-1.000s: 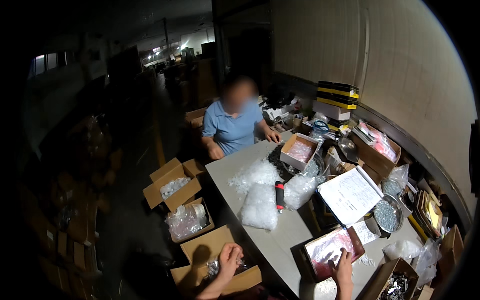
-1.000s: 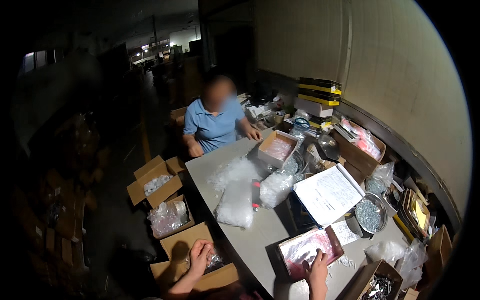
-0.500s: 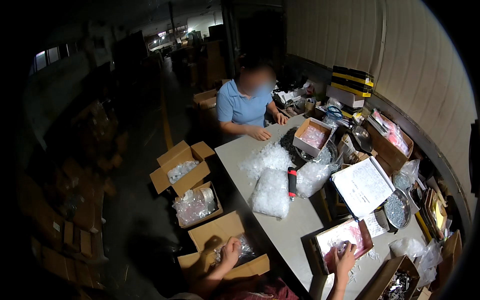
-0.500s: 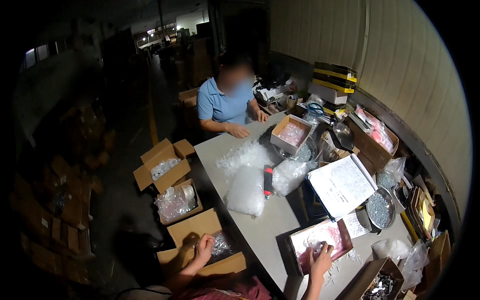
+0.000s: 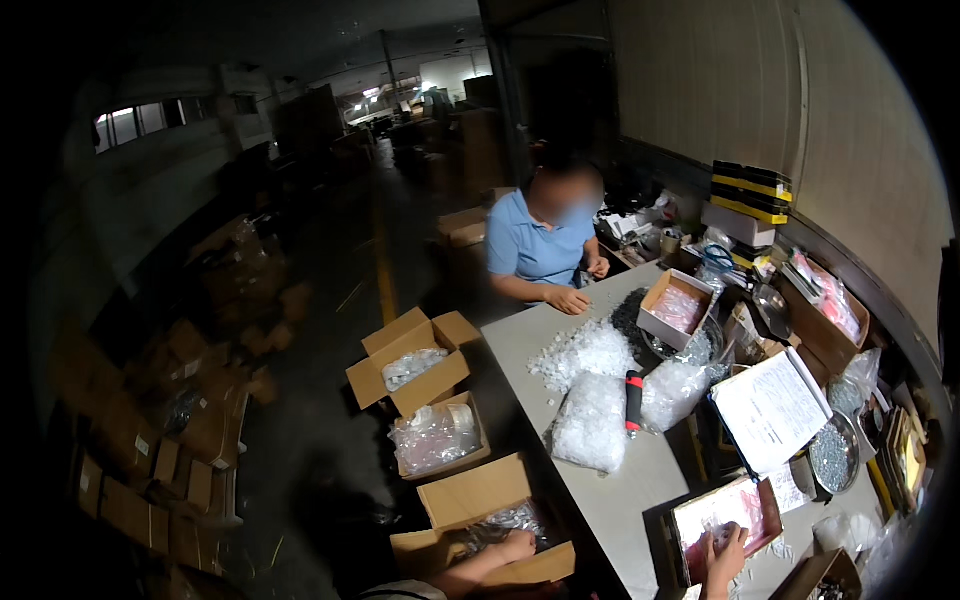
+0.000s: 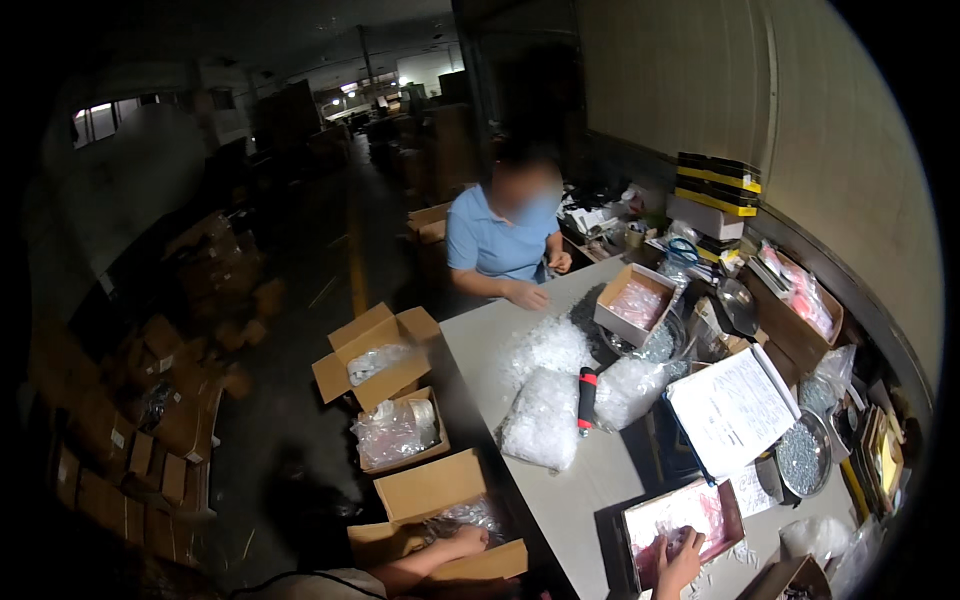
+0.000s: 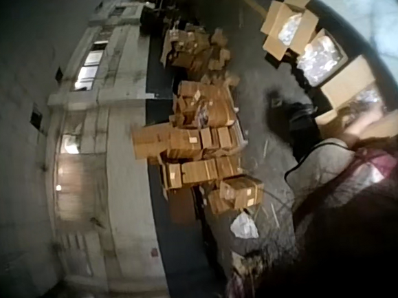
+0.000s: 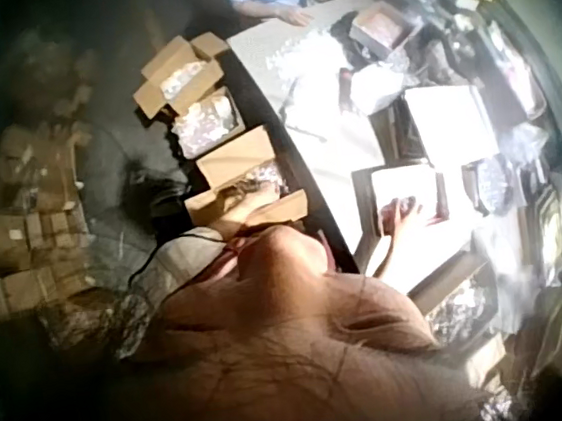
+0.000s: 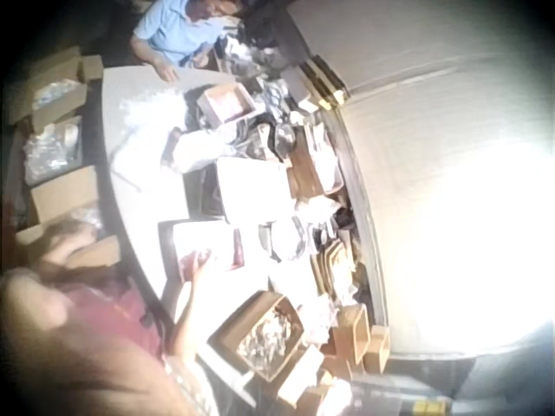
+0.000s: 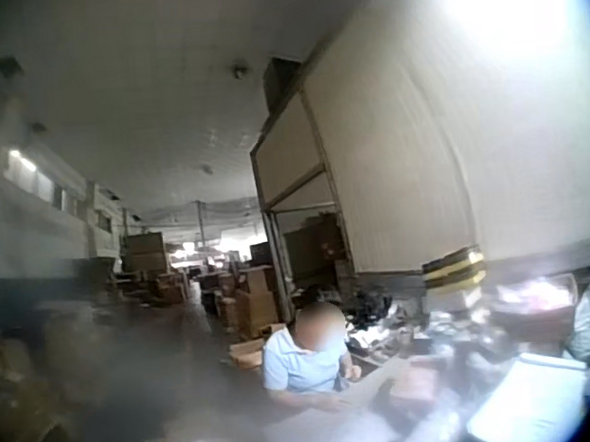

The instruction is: The person repeatedly picks small metallic parts from a cardboard box, places them into small plastic bags, and then puts the bags into a larger box. The person works at a table with another individual nearby.

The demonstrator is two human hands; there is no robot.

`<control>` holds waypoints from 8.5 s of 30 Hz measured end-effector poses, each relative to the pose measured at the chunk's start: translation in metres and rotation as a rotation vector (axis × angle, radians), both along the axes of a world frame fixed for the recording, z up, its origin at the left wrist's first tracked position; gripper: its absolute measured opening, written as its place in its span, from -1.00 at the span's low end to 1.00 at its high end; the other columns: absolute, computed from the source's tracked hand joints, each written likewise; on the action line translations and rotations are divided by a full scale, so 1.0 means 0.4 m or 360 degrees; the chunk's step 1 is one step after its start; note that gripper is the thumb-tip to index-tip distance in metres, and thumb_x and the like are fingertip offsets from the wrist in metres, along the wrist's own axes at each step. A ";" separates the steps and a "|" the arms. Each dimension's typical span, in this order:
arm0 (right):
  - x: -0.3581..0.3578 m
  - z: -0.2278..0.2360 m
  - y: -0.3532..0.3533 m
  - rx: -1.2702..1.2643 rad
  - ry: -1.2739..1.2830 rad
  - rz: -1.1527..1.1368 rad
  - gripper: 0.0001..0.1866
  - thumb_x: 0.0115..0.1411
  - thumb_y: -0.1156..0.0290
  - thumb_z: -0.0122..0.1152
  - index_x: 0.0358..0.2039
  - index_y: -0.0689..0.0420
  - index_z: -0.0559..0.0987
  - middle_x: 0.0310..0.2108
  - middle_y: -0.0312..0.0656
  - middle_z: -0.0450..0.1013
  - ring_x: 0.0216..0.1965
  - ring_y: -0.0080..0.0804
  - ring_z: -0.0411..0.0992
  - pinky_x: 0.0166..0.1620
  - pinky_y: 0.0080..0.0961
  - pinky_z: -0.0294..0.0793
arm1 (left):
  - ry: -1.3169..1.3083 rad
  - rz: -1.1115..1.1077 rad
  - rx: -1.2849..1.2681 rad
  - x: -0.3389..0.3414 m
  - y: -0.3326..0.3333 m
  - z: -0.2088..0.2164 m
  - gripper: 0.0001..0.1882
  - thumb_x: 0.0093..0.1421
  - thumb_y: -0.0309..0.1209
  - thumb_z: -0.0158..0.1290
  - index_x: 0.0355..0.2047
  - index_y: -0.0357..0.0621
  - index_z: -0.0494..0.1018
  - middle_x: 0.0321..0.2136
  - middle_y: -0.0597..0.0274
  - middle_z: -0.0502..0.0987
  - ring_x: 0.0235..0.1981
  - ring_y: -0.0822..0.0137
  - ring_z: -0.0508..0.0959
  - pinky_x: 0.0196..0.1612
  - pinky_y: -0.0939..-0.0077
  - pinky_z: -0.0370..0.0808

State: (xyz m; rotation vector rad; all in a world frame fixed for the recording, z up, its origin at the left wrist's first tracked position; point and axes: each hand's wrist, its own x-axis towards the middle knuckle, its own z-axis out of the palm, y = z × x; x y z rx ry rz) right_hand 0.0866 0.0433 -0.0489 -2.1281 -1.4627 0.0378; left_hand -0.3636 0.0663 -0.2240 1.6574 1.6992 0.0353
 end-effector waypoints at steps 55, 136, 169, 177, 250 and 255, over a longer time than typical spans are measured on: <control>0.081 0.521 -0.107 0.0065 0.1952 0.0910 0.27 -0.11 0.57 0.59 0.51 -0.05 -0.07 0.47 -0.06 -0.06 0.15 -0.17 0.37 0.07 -0.27 0.58 | -0.1896 -0.0001 -0.0022 0.376 0.025 0.949 0.03 0.22 -0.42 0.31 0.49 -0.05 -0.17 0.40 -0.07 0.03 0.26 0.06 0.39 -0.06 0.16 0.69; 0.017 0.420 -0.277 0.0652 0.1010 0.0676 -0.47 0.12 0.64 0.32 0.13 0.31 0.45 -0.22 -0.07 0.56 -0.27 -0.45 0.57 -0.21 -0.55 0.57 | -0.1432 -0.0975 0.0323 0.708 -0.100 0.861 -0.44 0.26 -0.59 0.12 0.25 -0.20 0.26 -0.27 0.18 0.53 -0.25 0.37 0.60 -0.15 0.45 0.54; 0.153 0.329 -0.409 -0.0200 0.1680 0.0491 -0.80 0.27 0.37 0.29 -0.25 0.28 0.63 -0.38 -0.23 0.57 -0.26 -0.48 0.49 -0.13 -0.47 0.48 | -0.1078 -0.0774 0.0462 0.804 -0.148 0.824 -0.78 0.22 -0.37 0.25 -0.37 -0.30 0.50 -0.43 0.03 0.58 -0.39 0.17 0.61 -0.30 0.29 0.51; 0.141 0.242 -0.400 -0.0172 0.1348 0.0504 -0.79 0.18 0.47 0.38 -0.21 0.28 0.61 -0.36 -0.22 0.58 -0.25 -0.52 0.52 -0.09 -0.54 0.49 | -0.1451 -0.1042 0.0630 0.819 -0.127 0.748 -0.86 0.25 -0.46 0.19 -0.19 -0.19 0.60 -0.28 0.18 0.62 -0.23 0.21 0.61 -0.16 0.42 0.52; 0.239 0.134 -0.370 -0.0036 0.0470 -0.0145 -0.73 0.22 0.35 0.31 -0.16 0.26 0.59 -0.34 -0.01 0.53 -0.40 -0.16 0.54 -0.29 -0.30 0.52 | -0.1492 -0.0829 0.0029 0.860 -0.204 0.559 -0.68 0.14 -0.53 0.24 -0.10 -0.22 0.48 -0.24 0.20 0.61 -0.18 0.35 0.62 -0.04 0.45 0.53; 0.229 0.049 -0.318 -0.0507 0.0177 -0.0178 -0.61 0.21 0.16 0.31 -0.30 0.30 0.52 -0.38 0.18 0.55 -0.30 0.18 0.56 -0.22 -0.01 0.54 | -0.1389 -0.0795 0.0027 0.860 -0.201 0.582 -0.71 0.16 -0.52 0.22 -0.10 -0.23 0.48 -0.22 0.22 0.62 -0.18 0.37 0.62 -0.04 0.46 0.53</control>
